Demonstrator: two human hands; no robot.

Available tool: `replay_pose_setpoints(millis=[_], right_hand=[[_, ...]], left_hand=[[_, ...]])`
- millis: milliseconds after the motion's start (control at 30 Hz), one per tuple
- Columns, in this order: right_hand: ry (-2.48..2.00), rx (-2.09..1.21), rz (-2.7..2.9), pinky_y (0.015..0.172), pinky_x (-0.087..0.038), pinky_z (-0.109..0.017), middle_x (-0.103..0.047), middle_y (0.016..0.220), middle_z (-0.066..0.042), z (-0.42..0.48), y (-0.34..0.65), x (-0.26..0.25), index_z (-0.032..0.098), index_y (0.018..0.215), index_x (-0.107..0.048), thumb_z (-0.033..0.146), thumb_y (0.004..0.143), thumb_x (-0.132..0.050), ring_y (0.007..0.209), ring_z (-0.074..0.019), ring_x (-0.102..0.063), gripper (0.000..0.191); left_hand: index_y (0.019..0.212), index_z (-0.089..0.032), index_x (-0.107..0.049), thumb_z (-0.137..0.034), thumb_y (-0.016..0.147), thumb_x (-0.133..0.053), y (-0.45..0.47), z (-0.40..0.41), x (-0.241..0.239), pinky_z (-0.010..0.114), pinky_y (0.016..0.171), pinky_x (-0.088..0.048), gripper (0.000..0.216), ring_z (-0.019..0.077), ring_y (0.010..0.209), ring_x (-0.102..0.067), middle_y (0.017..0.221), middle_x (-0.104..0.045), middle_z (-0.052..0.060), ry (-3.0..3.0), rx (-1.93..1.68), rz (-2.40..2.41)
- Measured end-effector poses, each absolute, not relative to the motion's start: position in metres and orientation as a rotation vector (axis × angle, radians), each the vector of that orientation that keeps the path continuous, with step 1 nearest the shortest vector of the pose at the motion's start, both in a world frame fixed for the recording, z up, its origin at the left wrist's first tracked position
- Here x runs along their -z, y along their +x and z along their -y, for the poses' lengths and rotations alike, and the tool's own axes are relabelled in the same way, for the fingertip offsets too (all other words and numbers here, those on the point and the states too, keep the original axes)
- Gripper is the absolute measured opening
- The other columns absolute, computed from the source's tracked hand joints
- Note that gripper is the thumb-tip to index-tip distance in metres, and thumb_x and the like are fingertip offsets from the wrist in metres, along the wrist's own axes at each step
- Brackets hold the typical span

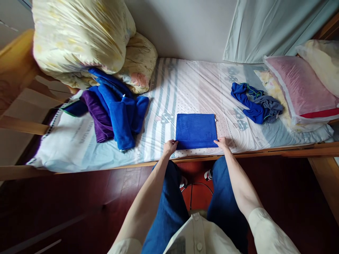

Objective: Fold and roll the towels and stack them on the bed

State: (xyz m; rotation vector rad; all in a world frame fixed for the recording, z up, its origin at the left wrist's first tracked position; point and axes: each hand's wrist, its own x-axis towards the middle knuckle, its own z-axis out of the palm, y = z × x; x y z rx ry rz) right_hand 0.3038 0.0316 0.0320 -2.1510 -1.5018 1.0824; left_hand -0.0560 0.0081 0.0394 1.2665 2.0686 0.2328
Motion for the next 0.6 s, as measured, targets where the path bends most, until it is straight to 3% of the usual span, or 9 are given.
replay_pose_setpoints(millis=[200,400,600], right_hand=[[-2.166,-1.068,1.437,0.057,-0.043,-0.023,-0.055,0.049,0.004,-0.031,0.308,-0.032,0.019,0.054,-0.061,0.039,0.066,-0.086,0.057,-0.0146,-0.059,0.035],[-2.132,-1.080,1.380,0.063,-0.053,-0.026,-0.071,0.061,-0.001,-0.030,0.306,-0.028,0.018,0.063,-0.072,0.034,0.065,-0.088,0.068,-0.0213,-0.072,0.022],[-2.081,-1.068,1.349,0.068,-0.062,-0.030,-0.080,0.078,-0.005,-0.032,0.310,-0.023,0.018,0.078,-0.077,0.039,0.067,-0.088,0.076,-0.0241,-0.078,0.026]], left_hand=[[0.103,-0.018,-0.074,-0.027,0.088,-0.062,-0.062,-0.002,-0.046,0.031,0.081,-0.056,0.021,0.0232,0.085,-0.075,0.095,-0.081,0.008,1.278,-0.269,-2.037],[0.096,-0.019,-0.072,-0.025,0.088,-0.063,-0.059,-0.003,-0.049,0.034,0.089,-0.056,0.014,0.0252,0.092,-0.075,0.094,-0.081,0.010,1.291,-0.268,-2.042],[0.094,-0.020,-0.072,-0.025,0.086,-0.063,-0.059,-0.001,-0.051,0.036,0.092,-0.055,0.013,0.0252,0.094,-0.075,0.093,-0.081,0.009,1.310,-0.285,-2.051]])
